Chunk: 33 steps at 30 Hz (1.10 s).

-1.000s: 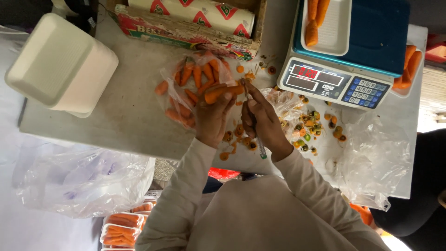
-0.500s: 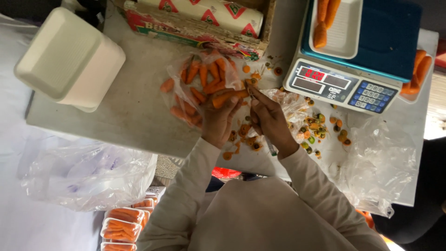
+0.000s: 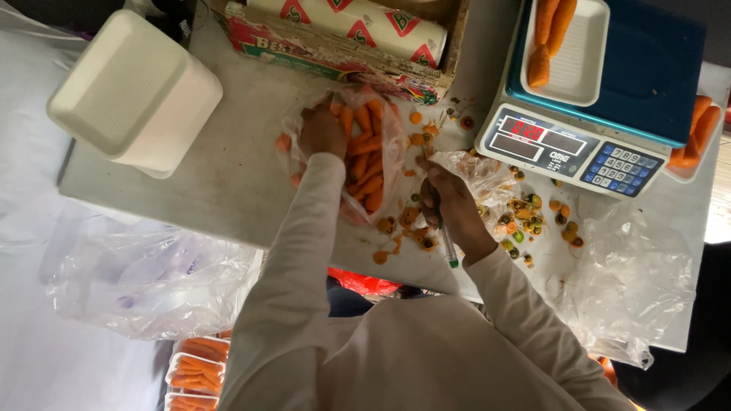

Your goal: Peeling carrots with a hand peeler and placing them on a scale for packaging.

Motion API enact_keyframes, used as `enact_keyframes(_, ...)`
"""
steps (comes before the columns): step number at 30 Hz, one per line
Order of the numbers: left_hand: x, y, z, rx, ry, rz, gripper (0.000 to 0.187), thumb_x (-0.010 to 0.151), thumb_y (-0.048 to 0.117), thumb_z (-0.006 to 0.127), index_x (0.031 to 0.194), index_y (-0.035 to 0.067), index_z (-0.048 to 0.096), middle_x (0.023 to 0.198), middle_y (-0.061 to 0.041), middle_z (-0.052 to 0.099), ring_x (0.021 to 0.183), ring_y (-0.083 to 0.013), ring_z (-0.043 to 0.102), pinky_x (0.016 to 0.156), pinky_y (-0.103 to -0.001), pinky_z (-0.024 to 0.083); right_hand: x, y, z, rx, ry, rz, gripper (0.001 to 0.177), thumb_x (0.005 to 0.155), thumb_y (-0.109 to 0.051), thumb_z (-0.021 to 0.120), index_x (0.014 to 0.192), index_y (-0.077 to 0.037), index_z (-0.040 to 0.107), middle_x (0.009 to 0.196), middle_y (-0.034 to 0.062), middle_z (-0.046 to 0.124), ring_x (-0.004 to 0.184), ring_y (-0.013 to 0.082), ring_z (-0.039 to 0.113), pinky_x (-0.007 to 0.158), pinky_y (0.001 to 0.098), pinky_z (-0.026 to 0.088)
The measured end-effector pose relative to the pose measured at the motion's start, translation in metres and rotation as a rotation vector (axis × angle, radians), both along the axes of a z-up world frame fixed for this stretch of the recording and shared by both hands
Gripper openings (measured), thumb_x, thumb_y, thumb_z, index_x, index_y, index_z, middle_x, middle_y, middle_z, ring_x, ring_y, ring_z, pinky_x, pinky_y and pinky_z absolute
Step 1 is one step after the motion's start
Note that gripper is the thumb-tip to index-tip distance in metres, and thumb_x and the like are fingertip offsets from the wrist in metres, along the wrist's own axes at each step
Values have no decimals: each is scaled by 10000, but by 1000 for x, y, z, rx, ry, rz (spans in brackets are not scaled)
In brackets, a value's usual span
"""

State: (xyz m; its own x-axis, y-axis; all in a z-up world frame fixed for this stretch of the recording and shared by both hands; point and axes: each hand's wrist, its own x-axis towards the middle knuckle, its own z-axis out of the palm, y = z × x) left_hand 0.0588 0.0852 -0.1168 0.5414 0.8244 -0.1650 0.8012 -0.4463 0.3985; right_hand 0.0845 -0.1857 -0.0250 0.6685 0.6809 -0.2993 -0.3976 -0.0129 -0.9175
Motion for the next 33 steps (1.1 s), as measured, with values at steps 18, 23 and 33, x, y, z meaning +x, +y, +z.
enact_keyframes(18, -64, -98, 116, -58, -731, -468, 306, 901, 104, 763, 1192, 99, 670, 991, -146, 683, 958, -394, 712, 804, -491, 600, 6, 7, 60, -58, -824, 318, 542, 1041, -96, 512, 1560, 14, 400, 633, 90, 610, 535, 189, 599, 506, 299, 474)
enact_keyframes(23, -66, -101, 121, 24, -689, -485, 382, 841, 94, 832, 1196, 111, 692, 966, -96, 665, 895, -330, 735, 734, -434, 617, 2, 2, 66, -90, -862, 314, 534, 1035, -112, 518, 1553, -14, 433, 631, 80, 632, 583, 183, 592, 583, 325, 476)
enact_keyframes(33, -53, -123, 120, 125, -647, -476, 270, 871, 140, 807, 1127, 136, 722, 941, -62, 662, 829, -268, 735, 700, -412, 628, 15, -3, 33, 34, -596, 173, 443, 1078, -130, 423, 1506, -56, 510, 583, -26, 535, 510, 61, 524, 468, 178, 412)
